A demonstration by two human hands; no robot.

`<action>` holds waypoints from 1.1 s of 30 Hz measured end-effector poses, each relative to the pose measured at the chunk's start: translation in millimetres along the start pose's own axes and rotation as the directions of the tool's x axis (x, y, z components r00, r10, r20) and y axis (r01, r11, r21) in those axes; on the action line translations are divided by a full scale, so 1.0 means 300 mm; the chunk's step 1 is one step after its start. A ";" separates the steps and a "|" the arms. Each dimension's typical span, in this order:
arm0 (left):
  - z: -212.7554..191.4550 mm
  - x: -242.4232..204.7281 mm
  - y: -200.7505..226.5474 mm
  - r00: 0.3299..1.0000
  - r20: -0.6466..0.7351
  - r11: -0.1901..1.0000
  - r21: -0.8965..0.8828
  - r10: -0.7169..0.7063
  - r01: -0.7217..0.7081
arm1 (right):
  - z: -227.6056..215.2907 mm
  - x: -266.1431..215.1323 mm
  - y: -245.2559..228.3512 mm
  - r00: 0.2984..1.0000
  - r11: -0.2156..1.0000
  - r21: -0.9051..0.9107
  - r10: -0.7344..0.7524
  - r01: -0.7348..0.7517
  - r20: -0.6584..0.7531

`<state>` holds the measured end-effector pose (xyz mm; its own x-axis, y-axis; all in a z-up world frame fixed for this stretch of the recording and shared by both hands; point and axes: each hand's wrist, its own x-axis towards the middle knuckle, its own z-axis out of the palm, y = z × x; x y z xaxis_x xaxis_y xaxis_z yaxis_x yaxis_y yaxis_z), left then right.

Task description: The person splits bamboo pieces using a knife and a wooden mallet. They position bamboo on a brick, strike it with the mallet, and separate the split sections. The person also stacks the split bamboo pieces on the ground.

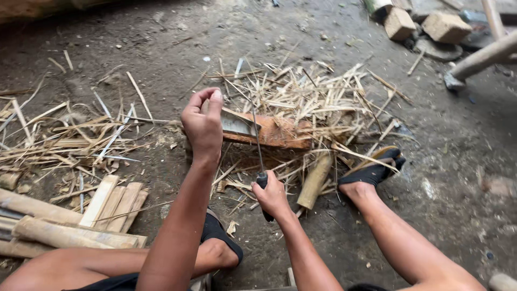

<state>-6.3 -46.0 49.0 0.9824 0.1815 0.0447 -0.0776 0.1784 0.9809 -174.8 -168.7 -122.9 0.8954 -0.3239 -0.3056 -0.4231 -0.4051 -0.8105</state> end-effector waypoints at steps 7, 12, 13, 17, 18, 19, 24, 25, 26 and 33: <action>-0.004 -0.124 -0.161 0.895 0.193 0.904 0.073 0.401 -0.421 | -0.137 -0.037 -0.139 0.989 0.997 0.075 0.015 -0.027 0.149; 0.011 -0.192 -0.185 0.845 0.157 0.859 -0.050 0.511 -0.510 | -0.227 -0.079 -0.317 0.971 0.972 0.083 -0.226 0.220 0.079; 0.009 -0.205 -0.185 0.831 0.167 0.845 -0.042 0.531 -0.533 | -0.234 -0.087 -0.340 0.973 0.975 0.066 -0.215 0.211 0.077; 0.001 -0.215 -0.178 0.812 0.177 0.828 -0.032 0.556 -0.560 | -0.253 -0.066 -0.380 0.987 0.996 -0.007 -0.091 0.093 0.129; -0.006 -0.219 -0.176 0.819 0.170 0.833 -0.029 0.548 -0.552 | -0.251 -0.063 -0.378 0.986 0.999 -0.028 -0.040 0.045 0.160; -0.016 -0.218 -0.173 0.822 0.160 0.836 -0.042 0.547 -0.548 | -0.245 -0.057 -0.377 0.982 0.997 0.000 -0.078 0.080 0.170; -0.017 -0.215 -0.170 0.783 0.195 0.797 0.005 0.591 -0.603 | -0.223 -0.040 -0.354 0.991 0.993 -0.083 -0.079 0.088 0.107; -0.015 -0.216 -0.165 0.804 0.162 0.815 -0.004 0.573 -0.580 | -0.218 -0.049 -0.353 0.991 0.994 -0.087 -0.059 0.069 0.117; -0.012 -0.218 -0.159 0.824 0.129 0.831 -0.014 0.552 -0.556 | -0.214 -0.060 -0.352 0.991 0.995 -0.091 -0.038 0.050 0.127; -0.034 -0.174 -0.164 0.837 0.115 0.841 0.018 0.536 -0.541 | -0.160 0.065 -0.267 0.987 0.971 -0.210 -0.091 0.117 0.132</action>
<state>-55.6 -54.4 -3.4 0.7999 0.1364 0.5844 -0.5934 0.0347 0.8041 -130.2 -183.7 -39.8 0.9405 -0.1701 -0.2940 -0.3348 -0.6108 -0.7175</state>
